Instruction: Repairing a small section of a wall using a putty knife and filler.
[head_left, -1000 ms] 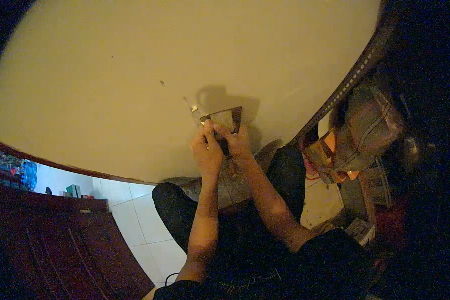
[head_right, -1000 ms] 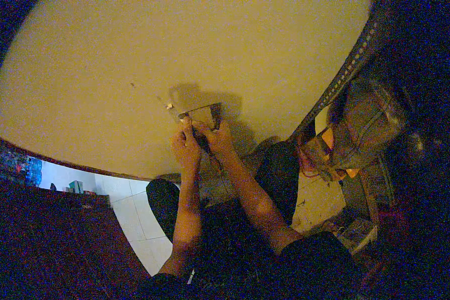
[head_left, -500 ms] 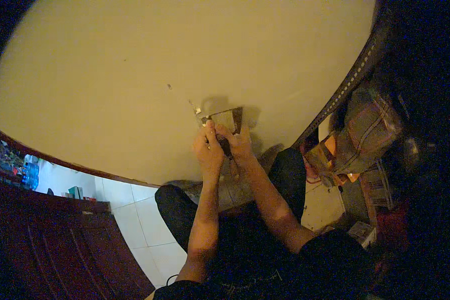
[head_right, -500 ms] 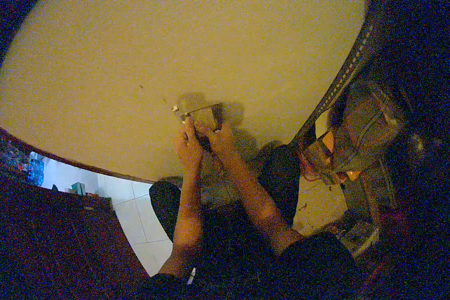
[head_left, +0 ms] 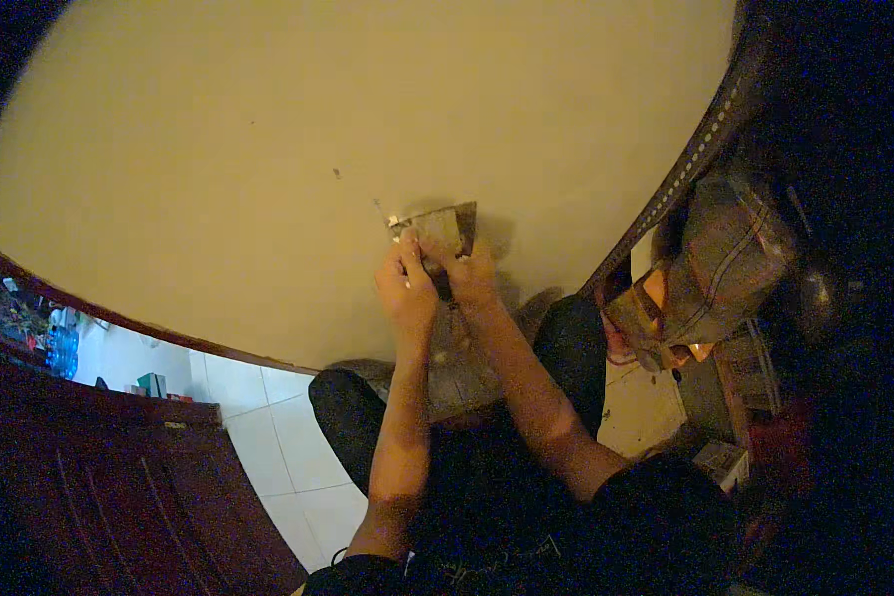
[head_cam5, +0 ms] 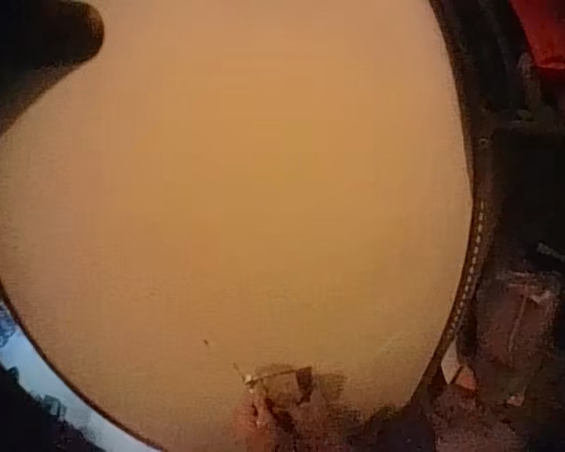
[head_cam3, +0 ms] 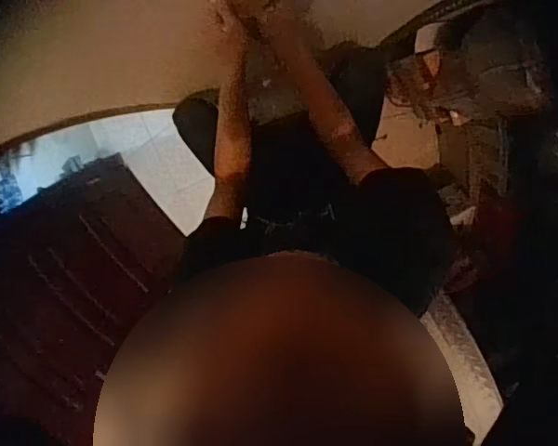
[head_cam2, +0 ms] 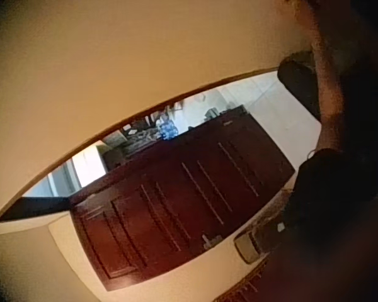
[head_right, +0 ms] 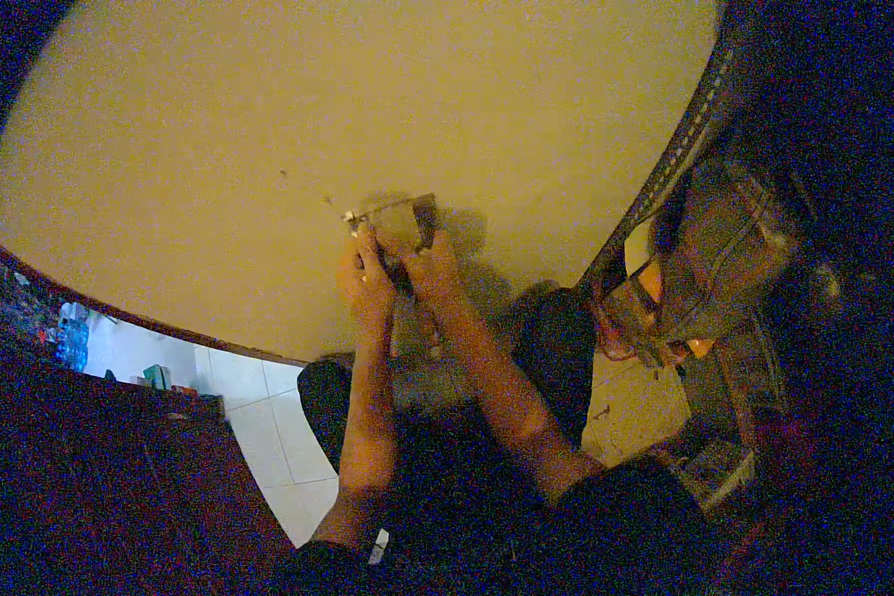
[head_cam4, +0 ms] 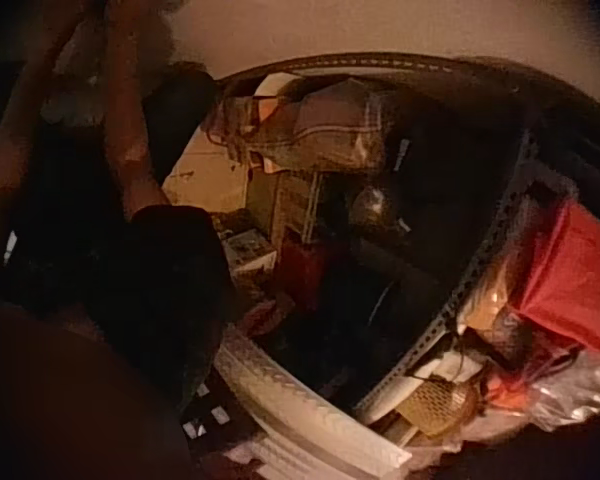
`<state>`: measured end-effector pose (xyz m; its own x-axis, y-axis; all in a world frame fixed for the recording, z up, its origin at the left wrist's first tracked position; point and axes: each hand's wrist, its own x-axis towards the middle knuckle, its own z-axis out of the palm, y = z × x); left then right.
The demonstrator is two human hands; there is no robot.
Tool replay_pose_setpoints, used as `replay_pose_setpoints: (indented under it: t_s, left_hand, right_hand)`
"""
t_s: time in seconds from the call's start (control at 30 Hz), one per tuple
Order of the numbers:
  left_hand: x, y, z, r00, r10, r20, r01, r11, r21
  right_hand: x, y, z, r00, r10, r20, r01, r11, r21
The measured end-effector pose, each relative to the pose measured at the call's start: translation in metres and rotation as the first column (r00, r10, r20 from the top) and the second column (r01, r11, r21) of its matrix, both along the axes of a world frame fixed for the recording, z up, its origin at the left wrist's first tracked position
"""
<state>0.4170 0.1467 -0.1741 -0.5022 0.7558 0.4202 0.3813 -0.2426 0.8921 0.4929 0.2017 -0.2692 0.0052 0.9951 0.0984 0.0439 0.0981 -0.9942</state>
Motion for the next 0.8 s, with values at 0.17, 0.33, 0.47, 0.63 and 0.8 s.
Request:
replay_pose_setpoints:
  t_s: [0.17, 0.33, 0.47, 0.63, 0.8]
  left_hand:
    - [0.000, -0.006, -0.004, 0.990, 0.073, -0.118, -0.080, 0.996, -0.051]
    - [-0.003, -0.002, -0.022, 0.997, -0.031, 0.072, 0.039, 0.994, -0.106]
    - [-0.017, 0.010, -0.015, 0.991, -0.079, 0.108, 0.090, 0.990, -0.107]
    - [-0.005, -0.003, -0.001, 0.998, -0.029, 0.058, 0.033, 0.997, -0.071]
    - [-0.007, 0.002, -0.009, 0.996, -0.028, 0.087, 0.039, 0.991, -0.131]
  right_hand:
    - [-0.007, -0.008, 0.003, 0.978, -0.026, -0.209, 0.021, 0.999, -0.028]
    - [-0.002, -0.030, 0.034, 0.912, 0.043, -0.407, -0.038, 0.999, 0.021]
    - [0.000, -0.029, 0.075, 0.981, 0.003, -0.193, -0.002, 1.000, 0.004]
    - [-0.007, -0.023, 0.049, 0.983, -0.112, -0.146, 0.107, 0.993, -0.042]
    - [-0.005, -0.016, 0.032, 0.978, -0.027, -0.209, 0.026, 1.000, -0.008]
